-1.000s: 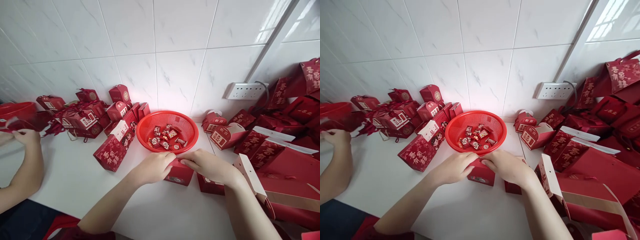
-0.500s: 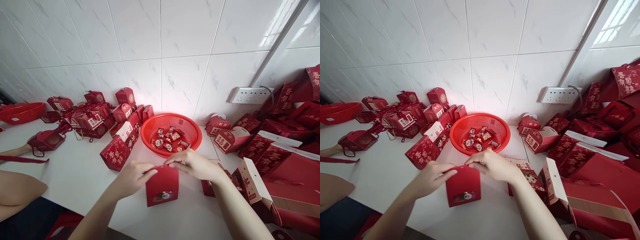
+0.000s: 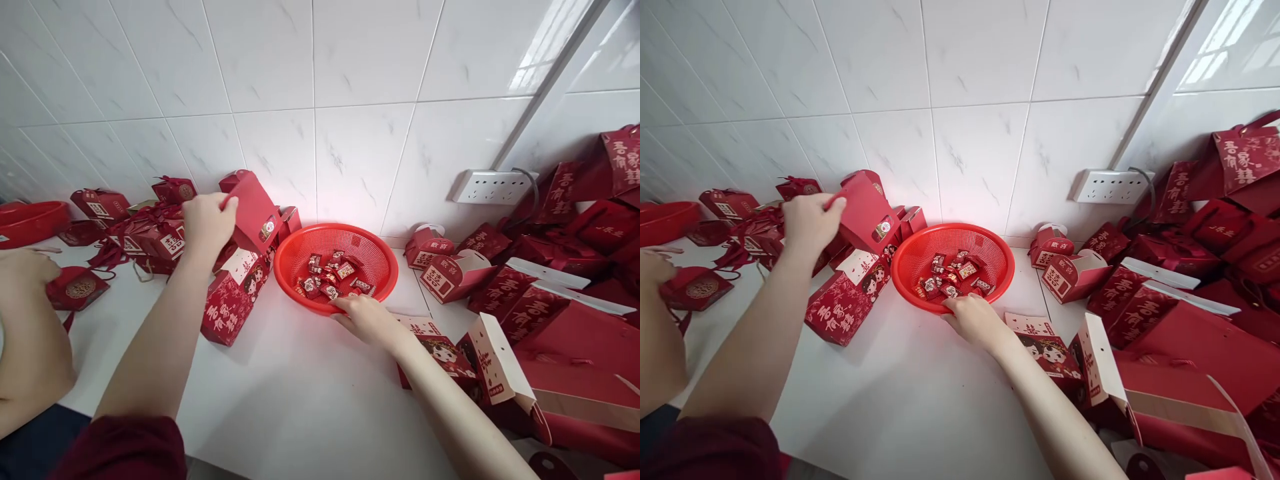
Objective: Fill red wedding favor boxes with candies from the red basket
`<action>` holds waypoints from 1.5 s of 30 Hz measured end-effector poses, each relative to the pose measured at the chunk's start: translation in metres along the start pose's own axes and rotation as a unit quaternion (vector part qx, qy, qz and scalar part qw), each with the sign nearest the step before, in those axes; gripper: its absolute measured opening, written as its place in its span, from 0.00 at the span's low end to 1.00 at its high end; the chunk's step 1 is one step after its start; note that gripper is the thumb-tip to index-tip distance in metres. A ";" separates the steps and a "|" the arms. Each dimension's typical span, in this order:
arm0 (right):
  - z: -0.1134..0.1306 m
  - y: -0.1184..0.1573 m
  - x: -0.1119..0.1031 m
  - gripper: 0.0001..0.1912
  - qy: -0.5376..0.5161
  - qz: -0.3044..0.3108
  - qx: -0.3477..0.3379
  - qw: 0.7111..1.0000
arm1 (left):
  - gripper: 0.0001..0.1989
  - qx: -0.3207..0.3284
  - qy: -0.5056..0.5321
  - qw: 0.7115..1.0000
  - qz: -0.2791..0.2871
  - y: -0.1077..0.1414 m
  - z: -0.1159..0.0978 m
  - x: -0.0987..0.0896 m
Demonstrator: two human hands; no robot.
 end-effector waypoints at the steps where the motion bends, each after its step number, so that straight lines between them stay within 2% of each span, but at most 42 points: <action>1: -0.001 0.000 0.000 0.12 -0.001 0.000 0.002 1.000 | 0.15 0.002 -0.017 1.000 -0.006 -0.010 0.001 0.015; 2: -0.002 0.000 -0.001 0.12 -0.004 0.002 0.005 1.000 | 0.15 0.008 -0.058 0.998 0.000 -0.018 0.002 0.032; 5: -0.006 0.003 -0.002 0.12 -0.014 0.009 0.011 1.000 | 0.15 0.007 -0.091 0.996 0.003 -0.028 0.011 0.068; 10: -0.013 0.015 -0.008 0.14 -0.065 0.056 0.026 0.996 | 0.17 0.013 -0.104 0.994 0.026 -0.024 0.015 0.099; 14: -0.020 0.026 -0.014 0.12 -0.056 0.095 0.031 0.993 | 0.17 0.018 -0.101 0.993 0.064 -0.013 0.012 0.131; 18: -0.023 0.031 -0.016 0.10 -0.054 0.105 0.016 0.993 | 0.16 0.005 -0.108 0.989 0.104 0.003 0.019 0.172; 21: -0.024 0.031 -0.015 0.10 -0.074 0.099 0.008 0.992 | 0.16 -0.015 -0.121 0.987 0.109 0.010 0.029 0.187; 28: -0.024 0.028 -0.013 0.09 -0.091 0.076 -0.013 0.993 | 0.18 -0.023 -0.127 0.989 0.077 0.004 0.038 0.186; 33: -0.026 0.014 -0.013 0.10 -0.118 0.037 -0.029 0.992 | 0.18 -0.029 -0.105 0.991 0.077 -0.001 0.044 0.187; 35: -0.028 0.006 -0.011 0.11 -0.126 0.026 -0.034 0.991 | 0.20 -0.027 -0.087 0.993 0.069 0.000 0.043 0.182; 38: -0.024 0.000 -0.012 0.12 -0.134 0.005 -0.045 0.990 | 0.26 -0.011 -0.061 0.998 0.027 0.005 0.032 0.167; 41: -0.008 0.008 -0.040 0.13 -0.223 -0.099 -0.080 0.966 | 0.27 0.032 -0.032 0.999 -0.013 0.016 0.009 0.149; 43: 0.009 0.029 -0.077 0.08 -0.312 -0.211 -0.129 0.917 | 0.22 0.067 -0.009 0.998 -0.013 0.025 -0.009 0.143; 45: 0.026 0.061 -0.116 0.05 -0.342 -0.310 -0.182 0.868 | 0.18 0.099 0.016 0.995 0.007 0.034 -0.027 0.141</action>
Point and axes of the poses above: each hand's wrist, its own y-axis away from the middle knuckle, its own x-axis out of the palm, z = x × y, the point moved 7 cm from there along -y, towards the middle knuckle, and after that the axes turned 2 degrees about -z, right-handed, at the moved point
